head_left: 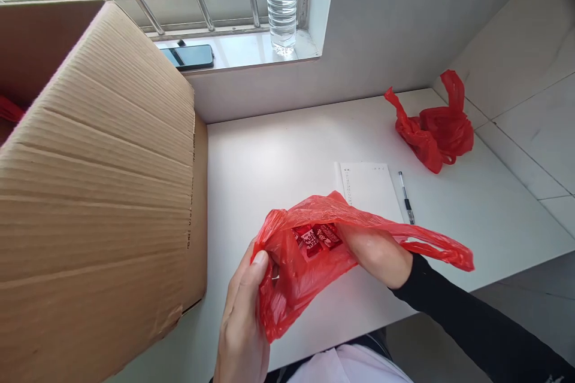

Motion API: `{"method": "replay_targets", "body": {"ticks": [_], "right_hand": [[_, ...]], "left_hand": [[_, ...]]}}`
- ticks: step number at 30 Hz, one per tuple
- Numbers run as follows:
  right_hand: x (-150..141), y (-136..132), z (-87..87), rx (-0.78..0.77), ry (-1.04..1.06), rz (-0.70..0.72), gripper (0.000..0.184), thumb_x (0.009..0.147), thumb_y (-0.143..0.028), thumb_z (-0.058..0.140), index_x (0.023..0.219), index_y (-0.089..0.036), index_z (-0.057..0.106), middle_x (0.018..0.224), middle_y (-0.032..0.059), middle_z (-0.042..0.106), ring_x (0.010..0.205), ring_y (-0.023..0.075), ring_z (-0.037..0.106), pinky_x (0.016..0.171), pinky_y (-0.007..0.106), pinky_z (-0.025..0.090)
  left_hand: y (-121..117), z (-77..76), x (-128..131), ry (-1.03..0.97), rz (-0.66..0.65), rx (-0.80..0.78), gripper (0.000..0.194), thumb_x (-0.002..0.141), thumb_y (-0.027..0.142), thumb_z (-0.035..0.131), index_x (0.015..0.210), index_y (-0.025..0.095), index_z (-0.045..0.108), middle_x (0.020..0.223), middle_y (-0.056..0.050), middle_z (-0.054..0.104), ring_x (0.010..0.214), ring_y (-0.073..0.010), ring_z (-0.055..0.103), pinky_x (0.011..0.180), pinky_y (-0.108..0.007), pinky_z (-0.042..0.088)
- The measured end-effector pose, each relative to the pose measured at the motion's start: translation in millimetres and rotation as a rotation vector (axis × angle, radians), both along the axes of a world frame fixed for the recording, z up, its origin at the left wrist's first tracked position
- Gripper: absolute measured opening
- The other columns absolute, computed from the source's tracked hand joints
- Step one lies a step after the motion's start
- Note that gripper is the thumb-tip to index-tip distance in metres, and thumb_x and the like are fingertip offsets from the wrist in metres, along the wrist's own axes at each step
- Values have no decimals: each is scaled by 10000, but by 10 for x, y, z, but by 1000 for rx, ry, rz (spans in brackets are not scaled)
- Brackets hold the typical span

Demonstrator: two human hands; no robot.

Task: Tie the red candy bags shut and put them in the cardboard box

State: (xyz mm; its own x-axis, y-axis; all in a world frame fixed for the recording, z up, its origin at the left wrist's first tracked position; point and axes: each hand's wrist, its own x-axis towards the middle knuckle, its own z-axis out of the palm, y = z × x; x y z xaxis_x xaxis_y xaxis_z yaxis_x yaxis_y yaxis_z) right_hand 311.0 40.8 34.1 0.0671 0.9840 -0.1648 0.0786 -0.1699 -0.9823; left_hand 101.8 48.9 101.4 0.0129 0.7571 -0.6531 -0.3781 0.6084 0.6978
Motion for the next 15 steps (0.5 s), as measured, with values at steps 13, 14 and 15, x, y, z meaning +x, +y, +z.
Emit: {"method": "replay_targets", "body": {"ticks": [13,14,15], "right_hand": [[20,113,-375,-5,38,-13,291,988,-486,555,856,-239,634,851,29,643,854,239,631,829,406,587],[13,116,-369,5,44,-10,287,998,-476,545,871,-236,640,864,34,660,860,242,644,839,407,592],[6,117,-364,21,47,-5,281,1000,-470,544,888,-235,647,883,41,676,877,249,656,857,412,595]], "left_hand": [[7,-20,28,-3,66,-68,591,829,503,787,1352,247,685,1418,-42,674,1460,-334,467,1123,-358,519],[20,-21,30,16,76,-85,615,828,511,786,1368,239,671,1425,-49,669,1460,-341,466,1123,-367,521],[34,-24,30,37,82,-104,647,820,519,790,1383,230,658,1436,-58,661,1461,-350,463,1122,-378,524]]}}
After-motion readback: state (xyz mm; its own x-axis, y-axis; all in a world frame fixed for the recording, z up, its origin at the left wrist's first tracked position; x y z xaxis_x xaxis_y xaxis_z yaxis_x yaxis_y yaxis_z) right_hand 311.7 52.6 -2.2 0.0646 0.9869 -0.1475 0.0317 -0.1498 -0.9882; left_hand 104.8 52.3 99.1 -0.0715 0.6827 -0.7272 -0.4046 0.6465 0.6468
